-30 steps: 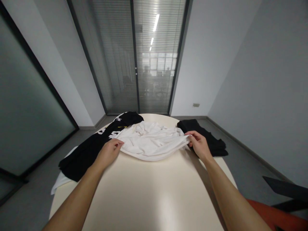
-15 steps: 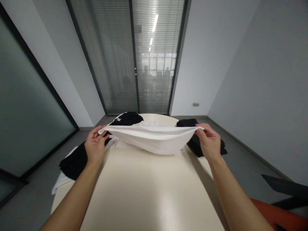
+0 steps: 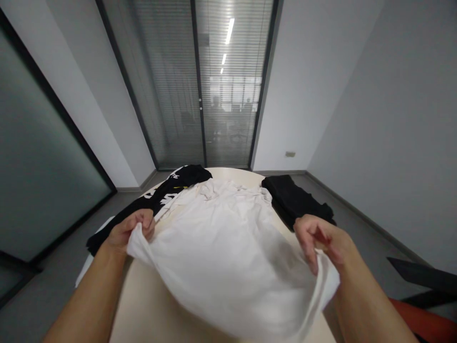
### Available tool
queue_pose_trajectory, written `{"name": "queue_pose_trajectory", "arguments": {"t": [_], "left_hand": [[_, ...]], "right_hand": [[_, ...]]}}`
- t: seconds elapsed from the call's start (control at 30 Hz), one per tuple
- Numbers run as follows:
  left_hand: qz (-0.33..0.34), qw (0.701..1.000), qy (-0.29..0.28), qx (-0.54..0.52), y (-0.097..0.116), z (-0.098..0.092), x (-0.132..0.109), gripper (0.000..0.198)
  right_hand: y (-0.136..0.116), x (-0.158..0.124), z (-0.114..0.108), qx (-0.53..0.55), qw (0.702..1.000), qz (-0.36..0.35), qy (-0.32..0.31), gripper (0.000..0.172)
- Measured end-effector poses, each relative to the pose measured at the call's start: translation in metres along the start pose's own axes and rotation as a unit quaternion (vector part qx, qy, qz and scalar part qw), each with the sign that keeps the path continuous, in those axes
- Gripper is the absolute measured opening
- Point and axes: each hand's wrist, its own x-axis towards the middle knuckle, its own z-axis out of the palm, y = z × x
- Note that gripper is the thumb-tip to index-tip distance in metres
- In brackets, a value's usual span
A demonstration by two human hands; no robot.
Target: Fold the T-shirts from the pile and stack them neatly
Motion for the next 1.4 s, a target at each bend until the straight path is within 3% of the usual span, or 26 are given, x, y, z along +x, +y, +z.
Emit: {"name": "queue_pose_trajectory", "arguments": {"t": [0.07,0.13,0.27,0.37,0.43,0.53,0.63,0.7,0.77,0.87,0.93,0.97,1.03,1.07,1.13,1.2,1.23,1.3,1.4], "left_hand": [[-0.063,0.995,-0.078,0.008,-0.003,-0.009,-0.006,0.064],[-0.09,0.991,-0.096,0.028,-0.006,-0.008,-0.004,0.063],[-0.074,0.98,-0.075,0.167,-0.012,0.019,0.017,0.051],[-0.06,0.941,-0.068,0.326,-0.025,0.039,0.031,0.044],[-0.032,0.903,-0.052,0.426,-0.035,0.042,0.034,0.045],[-0.029,0.838,-0.067,0.541,-0.042,0.038,0.033,0.067],[-0.116,0.783,-0.11,0.601,-0.038,0.035,0.027,0.102],[-0.16,0.76,-0.126,0.617,-0.032,0.038,0.02,0.111],[-0.164,0.747,-0.125,0.632,-0.026,0.045,0.014,0.109],[-0.155,0.725,-0.104,0.663,-0.017,0.059,0.009,0.081],[-0.142,0.711,-0.073,0.684,-0.011,0.068,0.016,0.058],[-0.127,0.707,-0.054,0.694,-0.009,0.072,0.022,0.047],[-0.074,0.702,-0.011,0.709,-0.009,0.078,0.04,0.029],[-0.042,0.698,0.005,0.715,-0.011,0.079,0.05,0.023],[0.017,0.688,0.02,0.725,-0.02,0.08,0.068,0.026],[0.046,0.683,0.038,0.728,-0.033,0.078,0.084,0.038],[0.051,0.686,0.054,0.723,-0.04,0.077,0.091,0.048],[0.04,0.706,0.091,0.701,-0.05,0.073,0.103,0.069],[-0.023,0.753,0.14,0.642,-0.056,0.065,0.122,0.068]], "right_hand": [[-0.006,0.003,0.002,0.004,0.995,0.049,-0.081,0.072],[-0.013,0.013,0.003,-0.008,0.994,0.049,-0.099,0.066],[-0.016,0.045,0.01,-0.084,0.996,-0.029,0.013,0.046],[-0.005,0.07,0.017,-0.161,0.978,-0.046,0.123,0.035],[0.008,0.084,0.018,-0.194,0.97,-0.033,0.141,0.036],[0.027,0.096,0.014,-0.244,0.964,0.014,0.104,0.041],[0.036,0.098,0.009,-0.29,0.951,0.063,0.084,0.041],[0.034,0.096,0.011,-0.285,0.951,0.11,0.054,0.036],[0.028,0.092,0.019,-0.246,0.952,0.18,0.007,0.034],[0.014,0.085,0.035,-0.195,0.937,0.281,-0.07,0.038],[0.008,0.085,0.039,-0.206,0.937,0.268,-0.087,0.036],[0.007,0.086,0.038,-0.222,0.946,0.229,-0.065,0.035],[0.008,0.092,0.03,-0.279,0.952,0.107,0.06,0.033],[0.01,0.095,0.024,-0.32,0.934,0.047,0.15,0.032],[0.018,0.103,0.011,-0.413,0.854,-0.022,0.314,0.031],[0.027,0.11,0.001,-0.488,0.774,-0.025,0.403,0.033],[0.031,0.113,-0.003,-0.51,0.748,-0.013,0.423,0.035],[0.037,0.119,-0.008,-0.53,0.72,0.02,0.448,0.04],[0.039,0.129,-0.014,-0.516,0.704,0.084,0.48,0.053]]}}
